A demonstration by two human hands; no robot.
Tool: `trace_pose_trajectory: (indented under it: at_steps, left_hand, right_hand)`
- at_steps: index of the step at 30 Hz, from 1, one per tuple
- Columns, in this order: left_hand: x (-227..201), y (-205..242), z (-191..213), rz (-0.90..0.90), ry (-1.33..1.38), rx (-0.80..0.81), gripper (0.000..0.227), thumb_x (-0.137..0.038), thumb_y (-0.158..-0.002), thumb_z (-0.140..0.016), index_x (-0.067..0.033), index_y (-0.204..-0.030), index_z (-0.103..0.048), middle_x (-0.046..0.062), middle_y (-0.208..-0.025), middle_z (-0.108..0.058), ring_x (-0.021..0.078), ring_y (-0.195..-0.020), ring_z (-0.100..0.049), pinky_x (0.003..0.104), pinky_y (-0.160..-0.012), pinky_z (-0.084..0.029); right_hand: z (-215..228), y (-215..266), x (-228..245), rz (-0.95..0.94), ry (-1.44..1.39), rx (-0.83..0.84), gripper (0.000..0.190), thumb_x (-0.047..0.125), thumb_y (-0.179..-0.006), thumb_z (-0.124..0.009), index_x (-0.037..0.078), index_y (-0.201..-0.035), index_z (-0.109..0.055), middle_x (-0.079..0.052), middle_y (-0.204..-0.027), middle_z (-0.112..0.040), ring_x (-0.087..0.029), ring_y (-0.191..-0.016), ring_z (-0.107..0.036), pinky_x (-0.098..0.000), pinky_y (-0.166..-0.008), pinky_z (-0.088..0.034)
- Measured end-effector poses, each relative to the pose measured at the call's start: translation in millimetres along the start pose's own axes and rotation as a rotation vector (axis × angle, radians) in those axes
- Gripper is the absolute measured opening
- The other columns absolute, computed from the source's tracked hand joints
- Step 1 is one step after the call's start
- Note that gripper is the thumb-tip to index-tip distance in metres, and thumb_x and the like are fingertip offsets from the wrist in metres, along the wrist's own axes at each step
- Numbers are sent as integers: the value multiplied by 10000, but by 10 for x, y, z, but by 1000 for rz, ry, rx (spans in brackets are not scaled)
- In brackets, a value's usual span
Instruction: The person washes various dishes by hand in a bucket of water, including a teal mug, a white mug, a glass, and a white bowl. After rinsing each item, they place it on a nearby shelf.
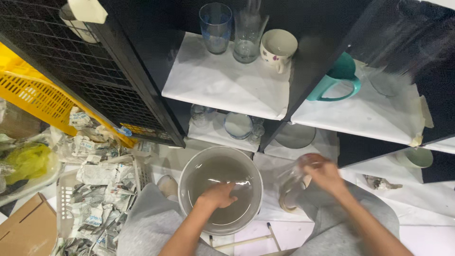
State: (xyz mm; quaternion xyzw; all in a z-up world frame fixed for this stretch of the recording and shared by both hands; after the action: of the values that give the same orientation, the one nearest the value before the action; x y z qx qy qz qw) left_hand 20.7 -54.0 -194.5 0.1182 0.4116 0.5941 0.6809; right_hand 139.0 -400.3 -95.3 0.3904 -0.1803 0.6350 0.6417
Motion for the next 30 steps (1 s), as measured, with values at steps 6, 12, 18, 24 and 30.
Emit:
trace_pose_trajectory:
  at_steps: [6, 12, 18, 24, 30]
  left_hand:
    - [625, -506, -45, 21, 373, -269, 514, -473, -1043, -450, -61, -1235, -691, 195, -1156, -734, 376, -1095, -708, 473, -906, -561]
    - [1118, -807, -797, 422, 1230, -87, 468, -477, -1028, -466, -89, -1253, -599, 187, -1047, -708, 273, -813, -728, 402, -639, -627]
    - [1507, -954, -1154, 531, 1669, -263, 325, -213, -969, -552, -75, -1204, -728, 108, -1105, -771, 167, -731, -672, 379, -665, -500]
    - [1453, -1084, -1193, 403, 1793, -176, 375, -101, -930, -480, -90, -1218, -721, 79, -1213, -829, 171, -838, -566, 389, -1054, -401]
    - [1570, -1246, -1399, 464, 1887, -236, 245, -79, -976, -555, 20, -1184, -638, 150, -1161, -772, 250, -996, -742, 487, -983, -470]
  right_hand:
    - [-1535, -18, 333, 348, -214, 237, 546, 179, -742, -827, 51, -1220, -594, -89, -1081, -759, -153, -955, -755, -314, -853, -597]
    - [-2868, -228, 180, 208, -136, 180, 578, 193, -679, -884, 62, -1177, -620, -104, -1032, -715, -197, -937, -696, -333, -824, -567]
    - [-3556, -470, -431, -216, -301, 156, 501, 306, -793, -772, 69, -1212, -638, -95, -1073, -723, -205, -959, -698, -370, -840, -572]
    - [-3791, -559, -577, -398, -278, 180, 453, 384, -918, -629, 39, -1201, -708, -163, -1118, -768, -268, -1026, -730, -400, -927, -551]
    - [-3763, -518, -457, -188, -146, 41, 562, 461, -909, -642, 92, -1332, -613, -205, -1234, -671, -347, -1103, -632, -447, -960, -492]
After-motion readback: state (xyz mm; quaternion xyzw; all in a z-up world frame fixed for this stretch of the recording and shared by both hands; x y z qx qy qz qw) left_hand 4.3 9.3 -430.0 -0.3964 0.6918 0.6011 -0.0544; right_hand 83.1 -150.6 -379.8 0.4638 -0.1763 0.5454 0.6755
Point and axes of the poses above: each hand's wrist, its own y-axis away from the middle knuckle, its own z-axis out of the back of the hand, x = y × z, the point moved 6 cm from there along -y, towards the middle knuckle
